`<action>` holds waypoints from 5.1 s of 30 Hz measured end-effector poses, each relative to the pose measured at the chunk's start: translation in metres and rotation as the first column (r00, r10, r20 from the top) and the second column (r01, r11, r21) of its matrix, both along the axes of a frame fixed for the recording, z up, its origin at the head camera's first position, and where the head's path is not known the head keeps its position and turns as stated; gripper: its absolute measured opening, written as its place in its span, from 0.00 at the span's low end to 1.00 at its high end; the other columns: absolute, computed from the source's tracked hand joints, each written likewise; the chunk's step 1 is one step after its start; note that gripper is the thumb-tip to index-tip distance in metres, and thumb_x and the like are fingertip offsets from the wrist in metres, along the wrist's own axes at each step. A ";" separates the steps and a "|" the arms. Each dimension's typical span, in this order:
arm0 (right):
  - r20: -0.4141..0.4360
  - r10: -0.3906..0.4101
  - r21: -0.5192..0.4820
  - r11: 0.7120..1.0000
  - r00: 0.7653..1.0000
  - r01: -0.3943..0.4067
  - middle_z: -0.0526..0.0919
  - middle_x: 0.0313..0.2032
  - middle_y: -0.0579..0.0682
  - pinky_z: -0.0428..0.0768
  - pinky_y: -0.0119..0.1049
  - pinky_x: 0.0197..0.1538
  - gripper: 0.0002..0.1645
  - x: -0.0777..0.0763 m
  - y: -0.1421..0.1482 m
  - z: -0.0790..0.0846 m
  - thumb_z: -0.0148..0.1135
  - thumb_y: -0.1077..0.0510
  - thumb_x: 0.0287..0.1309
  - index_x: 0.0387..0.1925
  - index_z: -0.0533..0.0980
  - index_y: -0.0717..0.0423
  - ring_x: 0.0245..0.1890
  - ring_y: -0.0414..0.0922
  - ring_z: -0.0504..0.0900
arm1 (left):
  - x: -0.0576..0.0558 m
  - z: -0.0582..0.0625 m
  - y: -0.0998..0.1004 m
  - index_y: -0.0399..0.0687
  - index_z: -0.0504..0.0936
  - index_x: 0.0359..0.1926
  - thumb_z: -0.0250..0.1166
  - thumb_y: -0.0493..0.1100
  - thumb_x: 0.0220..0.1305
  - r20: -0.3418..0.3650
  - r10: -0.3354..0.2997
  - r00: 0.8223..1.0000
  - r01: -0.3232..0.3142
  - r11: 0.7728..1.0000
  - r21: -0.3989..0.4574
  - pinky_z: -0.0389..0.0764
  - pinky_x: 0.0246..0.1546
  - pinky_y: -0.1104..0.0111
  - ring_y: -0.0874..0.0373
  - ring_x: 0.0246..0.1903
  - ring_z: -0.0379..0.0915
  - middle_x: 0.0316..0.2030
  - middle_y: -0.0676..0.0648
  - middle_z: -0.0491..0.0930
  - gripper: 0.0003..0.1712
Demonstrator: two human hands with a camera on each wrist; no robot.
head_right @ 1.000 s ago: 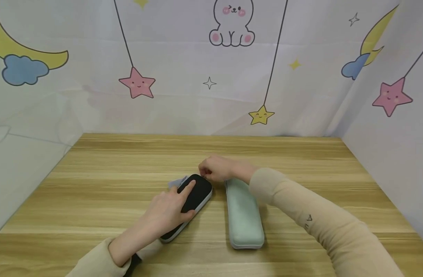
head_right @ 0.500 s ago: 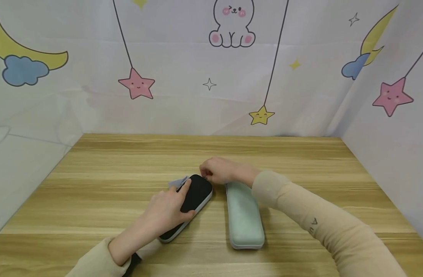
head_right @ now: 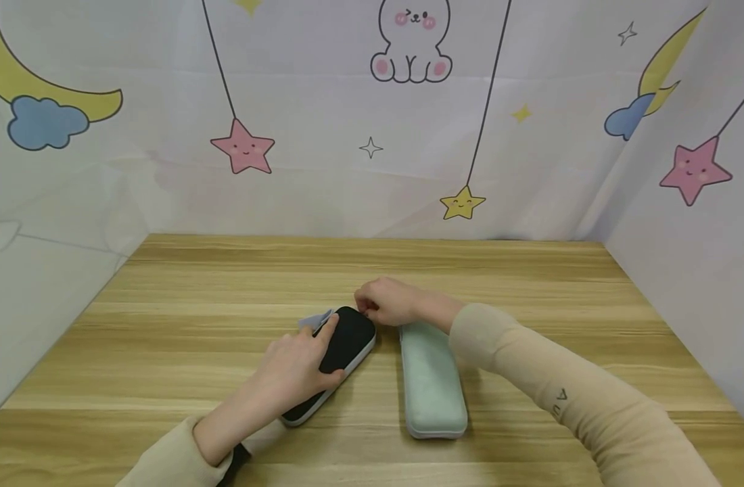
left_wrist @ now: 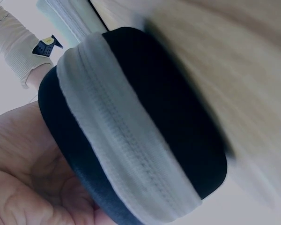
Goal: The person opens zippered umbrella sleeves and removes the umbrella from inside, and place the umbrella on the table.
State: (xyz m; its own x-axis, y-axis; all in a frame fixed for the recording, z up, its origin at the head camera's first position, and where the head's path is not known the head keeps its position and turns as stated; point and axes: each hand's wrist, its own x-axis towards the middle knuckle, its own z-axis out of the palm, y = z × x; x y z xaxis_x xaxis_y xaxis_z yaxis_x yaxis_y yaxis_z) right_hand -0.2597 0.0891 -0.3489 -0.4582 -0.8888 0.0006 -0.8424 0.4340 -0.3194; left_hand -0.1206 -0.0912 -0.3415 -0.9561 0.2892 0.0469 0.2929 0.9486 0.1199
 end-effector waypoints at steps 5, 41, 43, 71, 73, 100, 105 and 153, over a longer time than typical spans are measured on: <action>-0.027 0.026 -0.006 1.000 0.999 -0.026 0.75 0.24 0.46 0.69 0.27 0.32 0.06 0.002 0.001 0.003 0.59 0.68 0.56 0.28 0.75 0.55 0.25 0.35 0.68 | -0.001 -0.001 0.000 0.42 0.68 0.67 0.72 0.60 0.49 -0.015 -0.001 1.000 0.001 1.000 -0.006 0.72 0.15 0.68 0.53 0.19 0.75 0.37 0.36 0.83 0.48; -0.143 -0.020 -0.011 1.000 0.989 0.018 0.78 0.23 0.45 0.62 0.30 0.32 0.08 0.016 0.008 0.001 0.61 0.67 0.53 0.24 0.76 0.52 0.23 0.36 0.70 | 0.000 -0.001 -0.002 0.42 0.68 0.67 0.71 0.61 0.50 -0.025 -0.004 1.000 0.004 1.000 -0.019 0.69 0.13 0.69 0.55 0.17 0.73 0.36 0.35 0.83 0.48; -0.143 -0.027 -0.014 1.000 0.989 0.025 0.78 0.23 0.45 0.61 0.30 0.32 0.08 0.017 0.008 0.001 0.61 0.68 0.52 0.24 0.76 0.52 0.23 0.37 0.70 | 0.000 -0.001 -0.001 0.43 0.68 0.67 0.71 0.61 0.50 -0.029 -0.006 1.000 0.006 1.000 -0.027 0.69 0.14 0.69 0.55 0.17 0.73 0.36 0.35 0.83 0.48; -0.133 -0.040 -0.067 0.997 0.990 0.032 0.76 0.21 0.45 0.69 0.26 0.28 0.09 0.025 0.014 0.000 0.60 0.70 0.49 0.22 0.76 0.55 0.22 0.35 0.69 | 0.001 -0.002 0.000 0.42 0.67 0.68 0.69 0.61 0.52 -0.017 -0.007 1.000 0.006 1.000 -0.029 0.66 0.12 0.70 0.58 0.14 0.67 0.39 0.35 0.83 0.47; -0.139 -0.044 -0.067 0.997 0.989 0.035 0.76 0.21 0.45 0.69 0.26 0.28 0.09 0.026 0.014 -0.001 0.61 0.70 0.49 0.22 0.75 0.54 0.22 0.35 0.69 | 0.001 -0.001 0.000 0.42 0.67 0.68 0.69 0.61 0.52 -0.015 -0.006 1.000 0.006 0.999 -0.032 0.67 0.13 0.70 0.57 0.15 0.69 0.40 0.34 0.83 0.48; -0.165 -0.114 -0.047 0.993 0.980 0.107 0.73 0.20 0.41 0.63 0.31 0.33 0.12 0.035 0.018 -0.003 0.62 0.69 0.48 0.20 0.73 0.50 0.22 0.35 0.66 | 0.002 -0.001 0.001 0.41 0.67 0.68 0.69 0.62 0.53 -0.006 -0.006 1.000 0.006 0.999 -0.040 0.70 0.15 0.69 0.55 0.18 0.73 0.42 0.34 0.83 0.47; -0.170 -0.110 -0.056 0.993 0.979 0.101 0.72 0.19 0.41 0.62 0.31 0.32 0.12 0.036 0.019 -0.003 0.62 0.69 0.48 0.19 0.73 0.50 0.22 0.35 0.65 | 0.002 -0.001 0.001 0.42 0.66 0.68 0.69 0.62 0.53 -0.003 -0.001 1.000 0.001 0.999 -0.045 0.71 0.15 0.68 0.54 0.19 0.74 0.42 0.34 0.83 0.48; -0.073 -0.246 -0.163 0.959 0.966 0.232 0.77 0.19 0.43 0.68 0.23 0.25 0.10 0.052 0.019 -0.004 0.62 0.70 0.46 0.20 0.75 0.54 0.19 0.31 0.68 | -0.001 0.003 -0.004 0.43 0.65 0.69 0.69 0.62 0.54 0.031 0.003 1.000 -0.003 1.000 -0.016 0.63 0.12 0.72 0.59 0.13 0.63 0.38 0.35 0.83 0.48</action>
State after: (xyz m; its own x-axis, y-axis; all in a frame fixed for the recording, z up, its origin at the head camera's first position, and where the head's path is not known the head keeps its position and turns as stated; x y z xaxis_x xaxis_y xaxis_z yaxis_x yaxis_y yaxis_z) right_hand -0.2076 0.1081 -0.3527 -0.6491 -0.7394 0.1787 -0.7485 0.5788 -0.3237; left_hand -0.1221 -0.0948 -0.3386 -0.9579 0.2867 0.0122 0.2862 0.9514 0.1135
